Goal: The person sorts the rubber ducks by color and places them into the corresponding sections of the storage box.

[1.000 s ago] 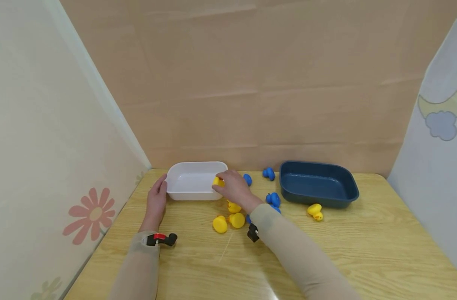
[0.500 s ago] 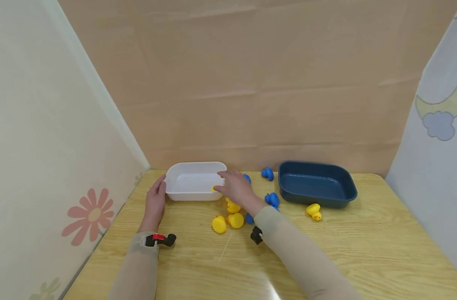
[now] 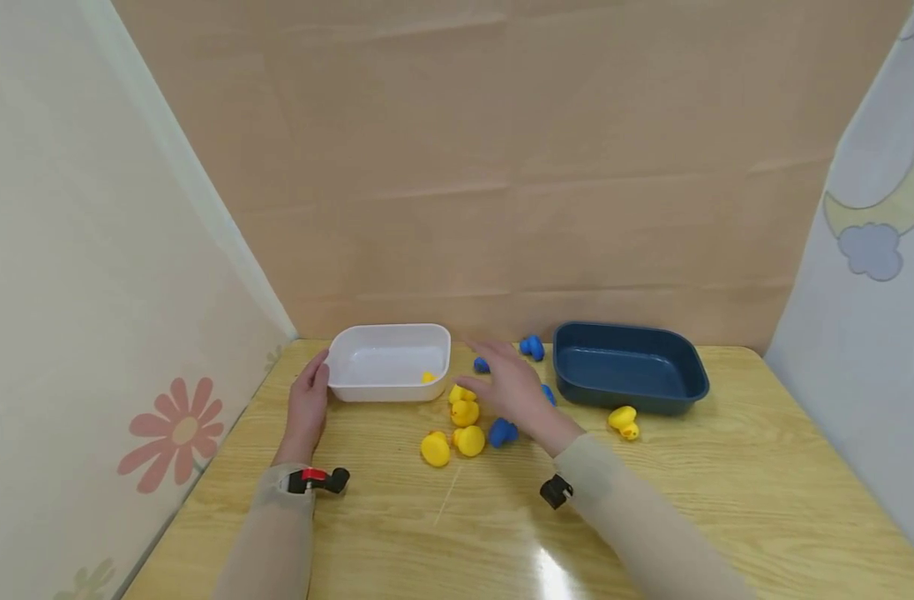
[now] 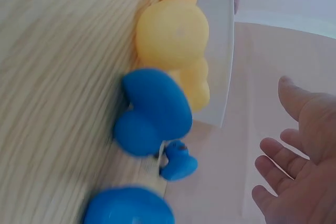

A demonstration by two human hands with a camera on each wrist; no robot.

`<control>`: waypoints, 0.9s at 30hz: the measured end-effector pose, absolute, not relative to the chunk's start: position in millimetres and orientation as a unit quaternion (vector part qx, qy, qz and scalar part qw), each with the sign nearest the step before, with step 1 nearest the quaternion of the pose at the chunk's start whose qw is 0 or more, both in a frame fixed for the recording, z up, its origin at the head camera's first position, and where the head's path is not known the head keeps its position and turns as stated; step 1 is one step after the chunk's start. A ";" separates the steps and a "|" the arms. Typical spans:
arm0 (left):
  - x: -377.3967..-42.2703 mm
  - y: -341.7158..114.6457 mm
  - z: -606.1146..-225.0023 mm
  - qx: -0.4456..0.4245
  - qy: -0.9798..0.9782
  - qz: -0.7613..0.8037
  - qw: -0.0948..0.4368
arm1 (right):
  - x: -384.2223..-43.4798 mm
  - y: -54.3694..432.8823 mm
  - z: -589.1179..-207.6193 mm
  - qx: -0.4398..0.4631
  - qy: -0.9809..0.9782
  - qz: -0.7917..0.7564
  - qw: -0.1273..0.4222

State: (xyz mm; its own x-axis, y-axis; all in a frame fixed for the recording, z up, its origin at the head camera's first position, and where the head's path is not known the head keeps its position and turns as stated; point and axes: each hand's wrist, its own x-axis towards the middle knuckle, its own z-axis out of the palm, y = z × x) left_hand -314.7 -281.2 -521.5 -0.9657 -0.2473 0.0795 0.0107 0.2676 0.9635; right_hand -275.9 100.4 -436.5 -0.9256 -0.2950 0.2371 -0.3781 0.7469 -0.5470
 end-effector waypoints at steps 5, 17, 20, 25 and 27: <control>-315.6 -280.3 -522.2 0.074 -0.788 -0.602 0.105 | -259.1 124.6 -432.8 0.182 -0.934 0.298 0.082; -315.8 -284.1 -521.6 0.066 -0.794 -0.593 0.116 | -225.2 180.4 -432.0 0.161 -0.943 0.281 0.081; -315.6 -283.5 -521.3 0.068 -0.795 -0.592 0.114 | -219.4 192.2 -433.0 0.154 -0.946 0.276 0.078; -316.5 -283.6 -522.2 0.073 -0.796 -0.591 0.109 | -210.8 209.1 -434.4 0.157 -0.946 0.267 0.092; -317.3 -284.2 -522.7 0.072 -0.796 -0.591 0.107 | -207.0 215.7 -434.2 0.156 -0.947 0.264 0.099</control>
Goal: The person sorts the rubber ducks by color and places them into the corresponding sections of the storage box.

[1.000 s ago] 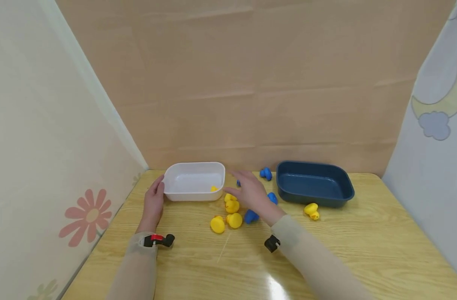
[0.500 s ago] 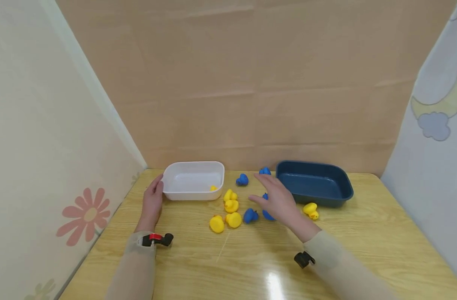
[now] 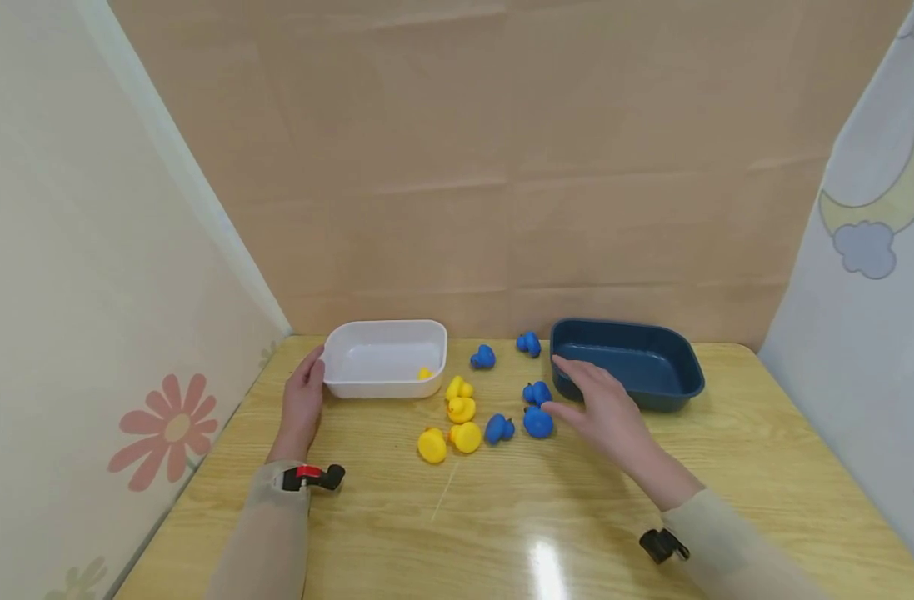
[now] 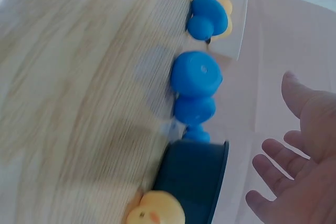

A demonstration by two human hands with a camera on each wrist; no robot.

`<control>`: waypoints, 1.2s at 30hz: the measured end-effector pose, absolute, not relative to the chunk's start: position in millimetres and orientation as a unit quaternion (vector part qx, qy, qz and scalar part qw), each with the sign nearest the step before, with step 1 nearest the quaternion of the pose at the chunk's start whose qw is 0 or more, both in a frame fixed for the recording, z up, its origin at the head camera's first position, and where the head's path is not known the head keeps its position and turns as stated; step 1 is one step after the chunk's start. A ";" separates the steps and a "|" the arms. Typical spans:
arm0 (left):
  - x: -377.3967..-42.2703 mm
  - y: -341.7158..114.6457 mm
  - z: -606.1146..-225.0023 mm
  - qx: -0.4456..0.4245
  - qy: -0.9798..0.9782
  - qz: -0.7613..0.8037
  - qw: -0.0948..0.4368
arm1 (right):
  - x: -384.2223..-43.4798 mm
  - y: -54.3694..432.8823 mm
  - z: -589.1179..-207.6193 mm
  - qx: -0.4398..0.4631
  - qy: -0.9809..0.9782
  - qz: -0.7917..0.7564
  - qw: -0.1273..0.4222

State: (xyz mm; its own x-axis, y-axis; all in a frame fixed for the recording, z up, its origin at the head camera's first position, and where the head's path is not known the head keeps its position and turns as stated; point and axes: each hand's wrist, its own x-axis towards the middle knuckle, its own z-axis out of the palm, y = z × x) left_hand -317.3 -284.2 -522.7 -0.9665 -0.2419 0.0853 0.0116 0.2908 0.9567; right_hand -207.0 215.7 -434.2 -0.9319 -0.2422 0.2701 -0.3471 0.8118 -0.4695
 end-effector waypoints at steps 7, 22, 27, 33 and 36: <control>-319.1 -285.3 -524.1 0.072 -0.793 -0.596 0.105 | -196.3 239.9 -436.3 0.137 -0.950 0.262 0.101; -317.9 -285.0 -521.6 0.067 -0.792 -0.598 0.104 | -183.8 284.2 -454.6 0.140 -0.951 0.258 0.096; -318.3 -284.7 -520.2 0.064 -0.791 -0.599 0.106 | -181.4 291.7 -458.3 0.133 -0.954 0.258 0.075; -318.4 -285.0 -520.8 0.069 -0.789 -0.602 0.102 | -183.0 299.2 -466.2 0.127 -0.957 0.258 0.046; -318.2 -284.6 -521.3 0.073 -0.788 -0.603 0.100 | -183.7 301.8 -470.1 0.133 -0.956 0.258 0.041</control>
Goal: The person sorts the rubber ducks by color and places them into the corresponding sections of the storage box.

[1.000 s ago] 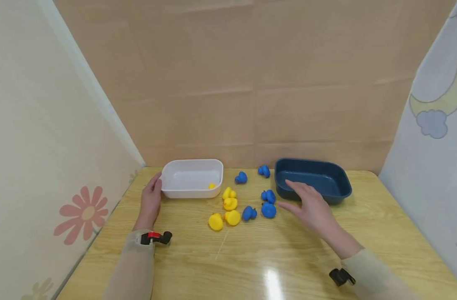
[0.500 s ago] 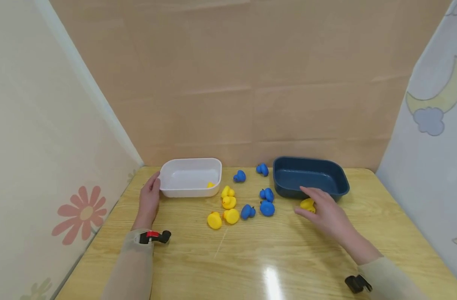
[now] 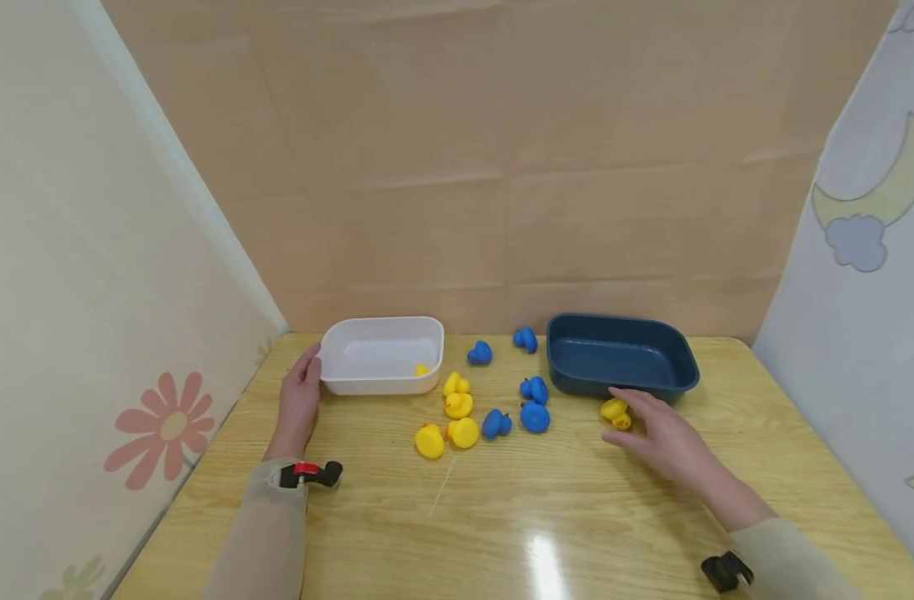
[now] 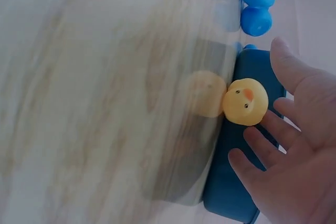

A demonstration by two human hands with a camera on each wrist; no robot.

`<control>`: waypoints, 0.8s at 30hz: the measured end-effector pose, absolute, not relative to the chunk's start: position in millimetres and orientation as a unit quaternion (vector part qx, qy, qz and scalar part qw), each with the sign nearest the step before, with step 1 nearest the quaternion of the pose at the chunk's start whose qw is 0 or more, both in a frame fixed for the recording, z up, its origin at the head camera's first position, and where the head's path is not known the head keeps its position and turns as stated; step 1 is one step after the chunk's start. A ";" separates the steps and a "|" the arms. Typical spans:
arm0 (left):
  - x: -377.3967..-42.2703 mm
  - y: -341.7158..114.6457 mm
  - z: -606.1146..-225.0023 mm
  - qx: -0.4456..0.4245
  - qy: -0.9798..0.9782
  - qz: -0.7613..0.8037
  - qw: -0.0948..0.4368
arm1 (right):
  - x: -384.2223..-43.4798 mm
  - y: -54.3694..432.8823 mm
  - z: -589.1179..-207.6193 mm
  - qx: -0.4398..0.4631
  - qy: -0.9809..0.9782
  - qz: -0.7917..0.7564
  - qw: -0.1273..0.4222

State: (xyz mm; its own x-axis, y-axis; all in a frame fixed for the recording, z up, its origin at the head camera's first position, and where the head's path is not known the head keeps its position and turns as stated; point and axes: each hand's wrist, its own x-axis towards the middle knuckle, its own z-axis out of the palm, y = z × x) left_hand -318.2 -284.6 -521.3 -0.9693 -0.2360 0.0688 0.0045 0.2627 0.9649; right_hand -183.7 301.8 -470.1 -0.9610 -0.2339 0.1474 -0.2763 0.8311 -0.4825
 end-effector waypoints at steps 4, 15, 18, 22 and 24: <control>-318.2 -283.5 -521.5 0.072 -0.787 -0.604 0.102 | -184.8 305.4 -474.3 0.140 -0.956 0.256 0.040; -318.4 -284.4 -522.8 0.067 -0.790 -0.600 0.105 | -185.6 311.5 -478.7 0.150 -0.951 0.265 0.048; -318.4 -284.8 -523.6 0.068 -0.790 -0.600 0.103 | -185.5 312.1 -479.6 0.155 -0.952 0.257 0.057; -318.0 -285.3 -524.4 0.068 -0.791 -0.599 0.104 | -186.1 312.8 -481.5 0.162 -0.953 0.248 0.069; -318.1 -285.5 -524.9 0.067 -0.792 -0.598 0.106 | -186.8 313.5 -482.9 0.163 -0.954 0.243 0.071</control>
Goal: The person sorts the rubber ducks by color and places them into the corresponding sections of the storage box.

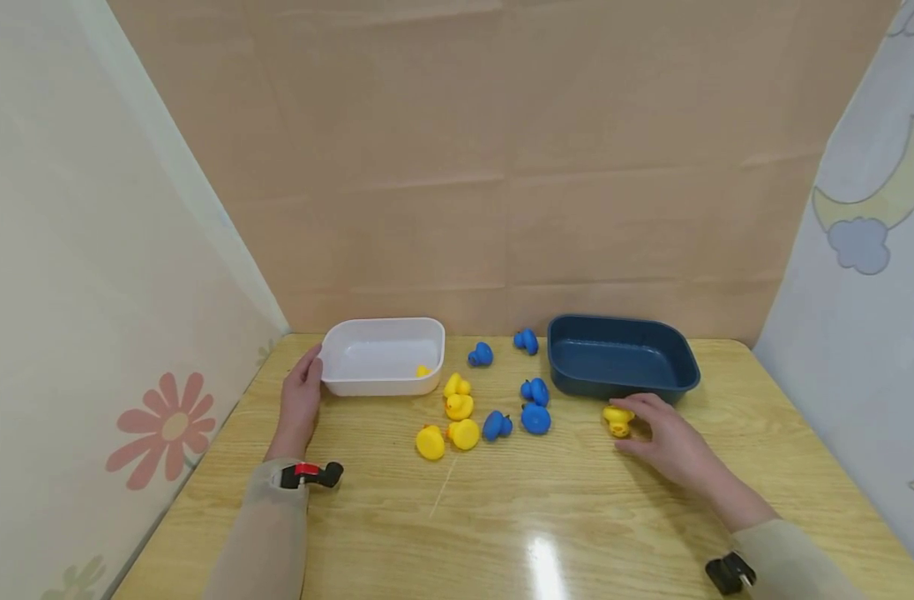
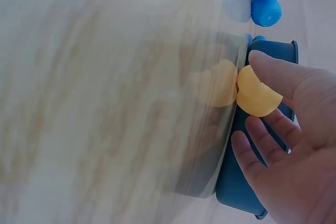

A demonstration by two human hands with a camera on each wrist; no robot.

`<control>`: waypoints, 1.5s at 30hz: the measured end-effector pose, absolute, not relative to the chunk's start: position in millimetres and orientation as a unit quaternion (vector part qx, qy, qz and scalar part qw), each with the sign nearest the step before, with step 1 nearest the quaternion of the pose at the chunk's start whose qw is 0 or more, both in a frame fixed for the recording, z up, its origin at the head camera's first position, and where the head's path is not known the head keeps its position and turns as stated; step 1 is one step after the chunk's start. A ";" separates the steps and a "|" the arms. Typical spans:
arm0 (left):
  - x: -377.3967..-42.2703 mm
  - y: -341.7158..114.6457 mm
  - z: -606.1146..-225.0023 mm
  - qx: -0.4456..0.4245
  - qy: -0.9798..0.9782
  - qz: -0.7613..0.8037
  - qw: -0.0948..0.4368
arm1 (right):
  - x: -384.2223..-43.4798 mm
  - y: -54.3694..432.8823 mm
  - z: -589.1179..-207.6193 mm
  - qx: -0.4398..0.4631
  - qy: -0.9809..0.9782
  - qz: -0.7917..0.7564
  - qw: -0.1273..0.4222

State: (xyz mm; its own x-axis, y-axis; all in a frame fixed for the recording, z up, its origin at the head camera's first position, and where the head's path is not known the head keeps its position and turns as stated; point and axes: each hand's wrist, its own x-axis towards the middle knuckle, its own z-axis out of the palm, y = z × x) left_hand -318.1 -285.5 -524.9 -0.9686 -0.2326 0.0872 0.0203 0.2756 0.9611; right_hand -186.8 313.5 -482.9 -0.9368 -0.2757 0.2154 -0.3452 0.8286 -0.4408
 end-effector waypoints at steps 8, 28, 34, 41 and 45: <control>-317.8 -284.5 -523.9 0.069 -0.792 -0.598 0.105 | -189.4 314.5 -488.1 0.160 -0.955 0.239 0.071; -315.9 -282.8 -521.5 0.063 -0.788 -0.601 0.112 | -188.4 284.6 -471.1 0.153 -0.961 0.215 0.089; -316.2 -284.4 -521.2 0.062 -0.787 -0.603 0.111 | -191.2 264.7 -457.9 0.171 -0.956 0.218 0.101; -316.9 -282.8 -520.3 0.065 -0.782 -0.610 0.111 | -197.8 240.7 -447.8 0.192 -0.947 0.227 0.117; -316.3 -282.0 -520.5 0.063 -0.780 -0.612 0.113 | -204.3 228.1 -442.8 0.206 -0.940 0.242 0.125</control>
